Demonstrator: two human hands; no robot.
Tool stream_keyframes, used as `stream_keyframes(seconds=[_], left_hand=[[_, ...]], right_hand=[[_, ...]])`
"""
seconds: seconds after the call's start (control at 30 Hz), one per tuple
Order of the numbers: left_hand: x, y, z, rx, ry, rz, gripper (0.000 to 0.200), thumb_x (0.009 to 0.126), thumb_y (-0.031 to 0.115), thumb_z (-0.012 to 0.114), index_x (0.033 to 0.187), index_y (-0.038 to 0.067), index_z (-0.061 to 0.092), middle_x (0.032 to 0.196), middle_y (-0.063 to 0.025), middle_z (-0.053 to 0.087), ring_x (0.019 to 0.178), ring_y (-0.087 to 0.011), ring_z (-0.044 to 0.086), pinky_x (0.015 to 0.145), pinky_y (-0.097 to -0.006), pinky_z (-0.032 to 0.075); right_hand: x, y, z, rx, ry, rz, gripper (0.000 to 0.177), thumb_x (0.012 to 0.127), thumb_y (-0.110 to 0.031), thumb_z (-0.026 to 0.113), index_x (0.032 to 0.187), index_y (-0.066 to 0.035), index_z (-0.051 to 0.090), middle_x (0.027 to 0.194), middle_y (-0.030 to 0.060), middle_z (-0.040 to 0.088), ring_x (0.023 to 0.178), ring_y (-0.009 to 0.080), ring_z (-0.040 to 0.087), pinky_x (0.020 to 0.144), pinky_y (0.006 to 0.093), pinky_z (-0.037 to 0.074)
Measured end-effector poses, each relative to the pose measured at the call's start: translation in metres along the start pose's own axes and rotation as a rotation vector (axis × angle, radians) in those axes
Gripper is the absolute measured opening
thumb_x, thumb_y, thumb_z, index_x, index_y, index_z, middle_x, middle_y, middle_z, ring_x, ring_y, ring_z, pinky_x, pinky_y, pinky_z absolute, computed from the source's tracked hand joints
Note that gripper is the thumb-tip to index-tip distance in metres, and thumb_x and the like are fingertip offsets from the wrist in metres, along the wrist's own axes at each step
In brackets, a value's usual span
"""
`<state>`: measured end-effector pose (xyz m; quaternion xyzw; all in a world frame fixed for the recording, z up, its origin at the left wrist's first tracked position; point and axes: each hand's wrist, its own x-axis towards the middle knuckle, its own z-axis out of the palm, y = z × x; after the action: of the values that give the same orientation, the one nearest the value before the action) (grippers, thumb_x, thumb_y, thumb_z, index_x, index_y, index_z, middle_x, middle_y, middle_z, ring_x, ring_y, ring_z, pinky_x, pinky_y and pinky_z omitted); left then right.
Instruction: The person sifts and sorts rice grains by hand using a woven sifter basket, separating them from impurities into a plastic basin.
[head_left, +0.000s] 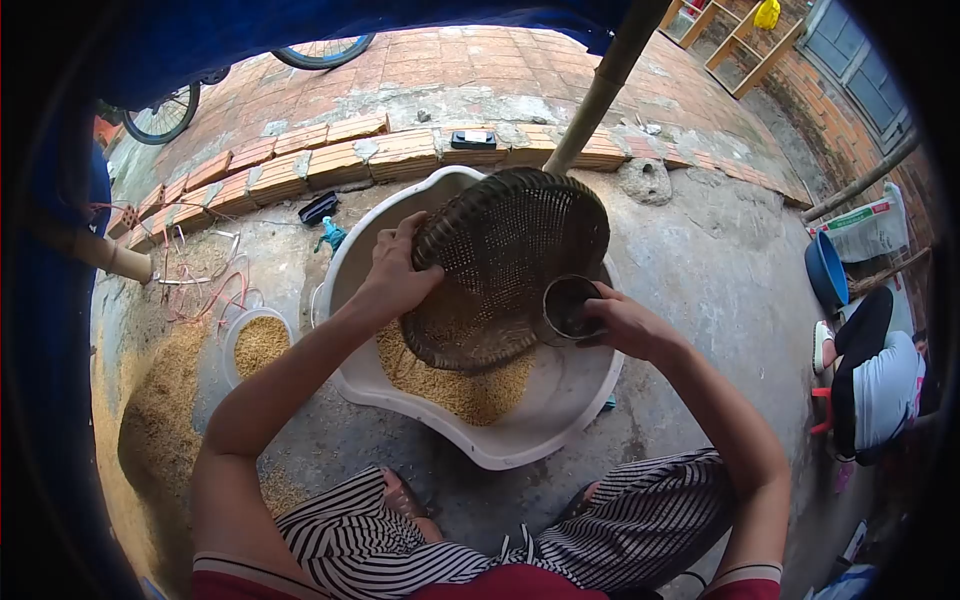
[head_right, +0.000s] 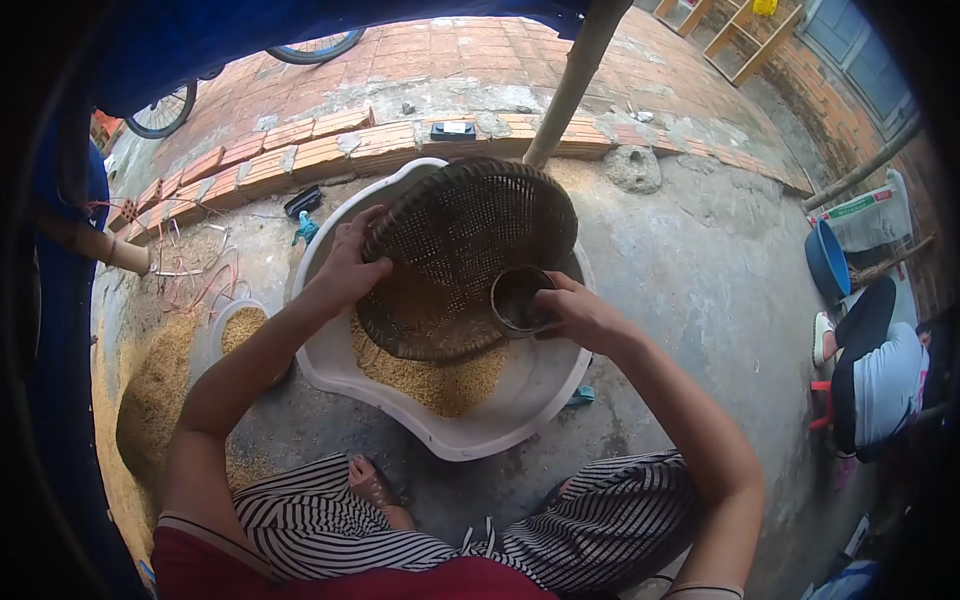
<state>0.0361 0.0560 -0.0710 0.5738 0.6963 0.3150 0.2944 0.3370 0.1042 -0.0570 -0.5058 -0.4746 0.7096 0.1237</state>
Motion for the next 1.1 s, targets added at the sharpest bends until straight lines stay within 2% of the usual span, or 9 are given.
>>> stream_keyframes(seconds=[0.13,0.2,0.3,0.43,0.57,0.8,0.87,1.03,1.1], left_hand=[[0.029,-0.031,0.009,0.063,0.114,0.016,0.062,0.072,0.011,0.059,0.128,0.016,0.034,0.107,-0.014,0.042,0.099,-0.0247,0.047,0.086,-0.0319,0.041],[0.043,-0.045,-0.001,-0.643,-0.085,-0.23,0.045,0.075,0.011,0.054,0.119,0.005,0.043,0.096,-0.0138,0.055,0.083,-0.0221,0.057,0.071,-0.0347,0.049],[0.043,-0.057,-0.021,-0.727,-0.053,-0.486,0.031,0.078,0.006,0.05,0.108,0.0,0.049,0.086,-0.0107,0.06,0.07,-0.0185,0.06,0.06,-0.0315,0.051],[0.037,-0.068,-0.042,-0.966,-0.054,-0.502,0.017,0.078,0.006,0.05,0.092,-0.004,0.053,0.081,-0.0116,0.059,0.07,-0.0216,0.061,0.066,-0.0369,0.053],[0.042,-0.065,-0.047,-1.047,0.055,-0.308,0.016,0.077,0.002,0.047,0.091,-0.003,0.052,0.08,-0.0103,0.058,0.067,-0.0195,0.059,0.061,-0.0348,0.054],[0.04,-0.053,-0.04,-0.902,0.12,-0.235,0.019,0.077,0.001,0.046,0.095,-0.001,0.05,0.08,-0.0072,0.057,0.068,-0.0154,0.058,0.059,-0.0277,0.05],[0.048,-0.071,-0.034,-0.888,-0.082,-0.293,0.023,0.076,0.001,0.047,0.1,0.0,0.047,0.085,-0.0078,0.056,0.072,-0.0159,0.057,0.062,-0.0279,0.05],[0.04,-0.113,-0.003,-0.589,-0.136,-0.383,0.04,0.077,0.009,0.055,0.114,0.0,0.042,0.093,-0.0118,0.056,0.083,-0.0195,0.056,0.075,-0.0312,0.047],[0.036,-0.132,0.004,-0.139,0.016,-0.131,0.061,0.075,0.014,0.059,0.127,0.0,0.029,0.095,-0.0158,0.055,0.088,-0.0248,0.055,0.085,-0.0352,0.042]], right_hand=[[0.002,0.003,-0.016,0.121,-0.05,0.119,0.036,0.085,-0.015,0.046,0.119,-0.006,0.041,0.11,0.0129,0.049,0.095,0.0225,0.054,0.081,0.034,0.047],[0.015,0.027,-0.039,-0.346,-0.178,-0.168,0.034,0.086,-0.021,0.047,0.117,-0.005,0.043,0.106,0.0128,0.051,0.095,0.0218,0.055,0.08,0.0351,0.049],[-0.012,0.002,-0.015,0.023,-0.02,0.101,0.037,0.087,-0.027,0.047,0.116,-0.003,0.044,0.105,0.0133,0.053,0.095,0.022,0.055,0.078,0.0356,0.05],[-0.022,-0.002,-0.014,-0.154,-0.021,0.014,0.041,0.088,-0.03,0.047,0.116,0.0,0.043,0.106,0.0133,0.054,0.093,0.0213,0.056,0.076,0.0351,0.051],[-0.018,-0.006,-0.017,0.14,-0.026,0.063,0.04,0.088,-0.027,0.047,0.115,0.001,0.043,0.108,0.0128,0.053,0.094,0.0205,0.055,0.078,0.0352,0.05],[-0.005,-0.003,-0.012,0.084,-0.085,-0.023,0.05,0.085,-0.021,0.05,0.127,-0.003,0.029,0.114,0.0104,0.046,0.1,0.0212,0.051,0.088,0.0353,0.043],[-0.002,0.001,-0.009,-0.013,-0.062,-0.051,0.055,0.084,-0.024,0.053,0.128,-0.003,0.027,0.115,0.0105,0.045,0.101,0.0205,0.05,0.087,0.0355,0.043],[0.02,0.0,0.024,-0.22,0.087,-0.051,0.07,0.077,-0.034,0.062,0.129,-0.003,0.027,0.117,0.0171,0.041,0.101,0.0243,0.05,0.086,0.0353,0.043],[0.036,-0.002,0.039,-1.062,0.268,-0.237,0.077,0.07,-0.038,0.068,0.126,-0.001,0.031,0.115,0.023,0.039,0.103,0.0325,0.047,0.082,0.0358,0.045]])
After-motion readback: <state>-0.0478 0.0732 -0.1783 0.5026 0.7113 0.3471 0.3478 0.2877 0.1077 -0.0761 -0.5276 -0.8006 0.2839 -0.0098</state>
